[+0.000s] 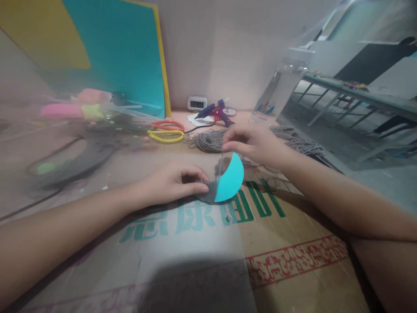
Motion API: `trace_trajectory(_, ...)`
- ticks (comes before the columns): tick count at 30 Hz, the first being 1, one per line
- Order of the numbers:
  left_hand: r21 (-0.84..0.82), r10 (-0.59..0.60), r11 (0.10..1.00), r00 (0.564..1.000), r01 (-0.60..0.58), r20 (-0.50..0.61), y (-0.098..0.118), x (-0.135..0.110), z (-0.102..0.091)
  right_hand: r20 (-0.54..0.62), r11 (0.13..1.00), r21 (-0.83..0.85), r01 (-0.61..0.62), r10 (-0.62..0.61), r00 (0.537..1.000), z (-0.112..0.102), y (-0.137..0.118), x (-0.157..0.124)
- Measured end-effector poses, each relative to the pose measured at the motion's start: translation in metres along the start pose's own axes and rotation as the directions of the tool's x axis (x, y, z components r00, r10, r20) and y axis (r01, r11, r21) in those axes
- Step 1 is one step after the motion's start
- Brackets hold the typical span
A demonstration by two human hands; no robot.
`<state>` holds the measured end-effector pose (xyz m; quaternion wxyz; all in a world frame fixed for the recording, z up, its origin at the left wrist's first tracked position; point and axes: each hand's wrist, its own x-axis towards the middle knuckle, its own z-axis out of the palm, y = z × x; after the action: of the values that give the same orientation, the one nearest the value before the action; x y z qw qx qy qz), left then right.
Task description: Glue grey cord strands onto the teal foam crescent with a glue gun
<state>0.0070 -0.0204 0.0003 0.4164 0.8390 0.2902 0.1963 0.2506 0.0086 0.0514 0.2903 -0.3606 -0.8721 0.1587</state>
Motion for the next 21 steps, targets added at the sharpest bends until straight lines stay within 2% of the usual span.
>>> trace_trajectory(4,0.012,-0.007,1.0,1.0,0.007,0.008,-0.001,-0.001,0.0,0.049,0.966,0.221,-0.133,0.125,0.991,0.016,0.01,0.001)
trace_trajectory(7,0.003,-0.013,1.0,1.0,0.013,0.013,-0.002,-0.001,0.0,-0.003,0.92,0.335,-0.201,0.214,0.977,0.03,0.012,-0.002)
trace_trajectory(13,-0.015,-0.042,0.999,0.999,0.043,0.021,-0.002,0.0,0.0,-0.061,0.882,0.427,-0.199,0.248,0.967,0.045,0.006,-0.005)
trace_trajectory(18,-0.048,-0.022,0.999,0.999,0.023,0.027,-0.002,0.0,0.0,-0.047,0.904,0.368,-0.218,0.252,0.967,0.05,0.006,-0.006)
trace_trajectory(21,-0.093,-0.032,0.995,0.998,0.027,-0.053,-0.003,0.001,0.0,-0.093,0.962,0.236,-0.138,0.163,0.982,0.052,0.013,-0.008)
